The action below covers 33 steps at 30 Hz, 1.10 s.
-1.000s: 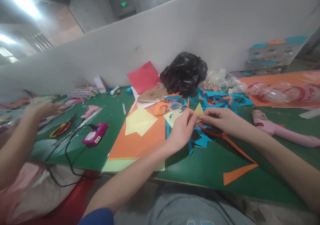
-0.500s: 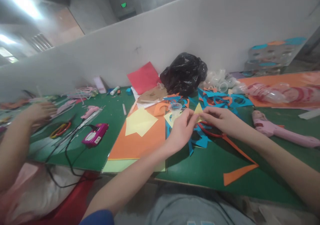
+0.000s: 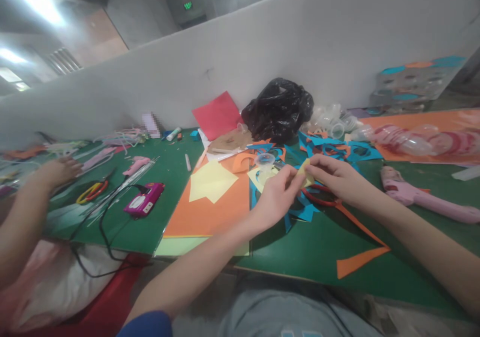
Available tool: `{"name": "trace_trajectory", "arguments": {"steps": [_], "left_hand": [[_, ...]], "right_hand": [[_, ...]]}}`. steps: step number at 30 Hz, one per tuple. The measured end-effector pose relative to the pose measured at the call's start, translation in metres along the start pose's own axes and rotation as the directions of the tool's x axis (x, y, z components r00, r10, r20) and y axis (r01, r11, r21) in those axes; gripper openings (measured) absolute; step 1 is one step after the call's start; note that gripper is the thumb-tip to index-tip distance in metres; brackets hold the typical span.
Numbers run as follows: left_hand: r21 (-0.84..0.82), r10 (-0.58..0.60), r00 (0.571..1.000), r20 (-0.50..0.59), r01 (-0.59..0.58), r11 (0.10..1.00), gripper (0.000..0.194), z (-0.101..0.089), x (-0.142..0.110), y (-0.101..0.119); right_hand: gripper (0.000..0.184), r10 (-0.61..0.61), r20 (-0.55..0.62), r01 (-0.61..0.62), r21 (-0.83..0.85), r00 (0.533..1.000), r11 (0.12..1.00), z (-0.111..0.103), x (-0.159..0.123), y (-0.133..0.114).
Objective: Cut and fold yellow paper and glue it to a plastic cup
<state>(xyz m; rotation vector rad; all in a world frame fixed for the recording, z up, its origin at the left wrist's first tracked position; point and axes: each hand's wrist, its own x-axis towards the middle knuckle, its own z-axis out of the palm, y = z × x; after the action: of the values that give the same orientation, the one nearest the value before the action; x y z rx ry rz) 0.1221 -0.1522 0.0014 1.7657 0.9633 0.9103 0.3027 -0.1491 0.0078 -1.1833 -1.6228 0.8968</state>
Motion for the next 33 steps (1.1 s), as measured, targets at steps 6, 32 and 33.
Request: {"name": "trace_trajectory", "arguments": {"steps": [6, 32, 33], "left_hand": [[0.033, 0.031, 0.999, 0.014, -0.032, 0.999, 0.034, -0.002, 0.0, -0.001], [-0.037, 0.047, 0.988, 0.146, -0.042, 0.998, 0.022, 0.001, 0.003, -0.001], [-0.048, 0.045, 0.988, 0.149, -0.038, 0.998, 0.022, 0.001, 0.003, -0.002]], "right_hand": [[0.052, 0.051, -0.003, -0.051, 0.035, 0.999, 0.998, -0.001, 0.001, -0.002], [0.051, 0.08, -0.18, -0.083, -0.009, 0.98, 0.997, -0.01, 0.003, -0.011], [0.051, 0.087, -0.169, -0.089, -0.01, 0.982, 0.996, -0.01, 0.003, -0.01]]}}
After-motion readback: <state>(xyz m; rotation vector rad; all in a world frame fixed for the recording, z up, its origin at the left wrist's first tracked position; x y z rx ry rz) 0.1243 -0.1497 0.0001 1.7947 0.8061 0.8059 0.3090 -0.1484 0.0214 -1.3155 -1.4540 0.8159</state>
